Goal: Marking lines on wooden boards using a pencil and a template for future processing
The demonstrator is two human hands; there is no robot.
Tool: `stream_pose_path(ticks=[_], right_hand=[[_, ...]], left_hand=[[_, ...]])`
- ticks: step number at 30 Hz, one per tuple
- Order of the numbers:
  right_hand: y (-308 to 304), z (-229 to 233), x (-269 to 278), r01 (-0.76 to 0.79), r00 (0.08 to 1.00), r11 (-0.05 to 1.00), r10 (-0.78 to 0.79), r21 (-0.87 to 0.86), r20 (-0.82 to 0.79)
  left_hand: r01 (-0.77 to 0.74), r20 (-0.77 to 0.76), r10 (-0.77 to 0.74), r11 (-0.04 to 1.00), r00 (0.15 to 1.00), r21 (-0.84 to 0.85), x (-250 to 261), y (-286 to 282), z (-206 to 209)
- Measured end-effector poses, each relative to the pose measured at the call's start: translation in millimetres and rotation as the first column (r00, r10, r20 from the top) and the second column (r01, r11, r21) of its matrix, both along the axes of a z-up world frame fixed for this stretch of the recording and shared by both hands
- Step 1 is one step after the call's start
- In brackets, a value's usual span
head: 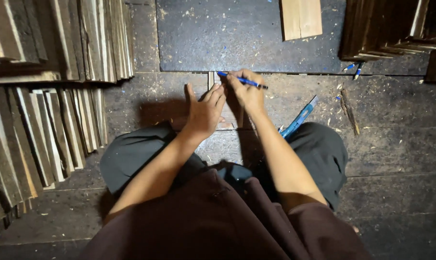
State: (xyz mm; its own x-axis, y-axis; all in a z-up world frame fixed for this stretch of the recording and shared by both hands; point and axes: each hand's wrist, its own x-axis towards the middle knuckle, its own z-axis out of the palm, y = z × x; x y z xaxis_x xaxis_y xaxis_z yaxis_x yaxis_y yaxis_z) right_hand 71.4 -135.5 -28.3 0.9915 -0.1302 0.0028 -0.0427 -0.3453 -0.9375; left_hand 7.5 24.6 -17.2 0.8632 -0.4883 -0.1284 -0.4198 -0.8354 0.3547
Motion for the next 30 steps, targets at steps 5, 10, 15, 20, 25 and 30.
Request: stream_pose_path(ticks=[5,10,15,20,25,30], right_hand=[[-19,-24,38,-0.172,0.985,0.962,0.17,-0.211,-0.025],[-55,-50,78,-0.324,0.943,0.766,0.31,-0.555,-0.122],[-12,37,27,-0.365,0.842,0.518,0.538,-0.773,-0.037],[-37,37,-52,-0.065,0.905,0.842,0.275,-0.536,0.323],[0,46,-107,-0.038,0.996,0.729,0.084,-0.683,0.035],[20,46,-120,-0.182,0.982,0.69,0.088,-0.701,-0.168]], left_hand=[[-0.018,-0.048,0.021,0.998,0.999,0.054,3,-4,-3],[-0.014,-0.067,0.023,0.991,0.997,0.135,0,-8,-37],[-0.107,0.227,0.125,0.99,0.966,-0.089,0,-5,-3],[-0.005,0.125,0.001,0.999,0.992,0.032,4,4,-42],[-0.23,-0.081,0.216,0.912,0.973,-0.34,2,13,-26],[-0.534,-0.149,0.56,0.626,0.815,-0.568,-40,-1,-54]])
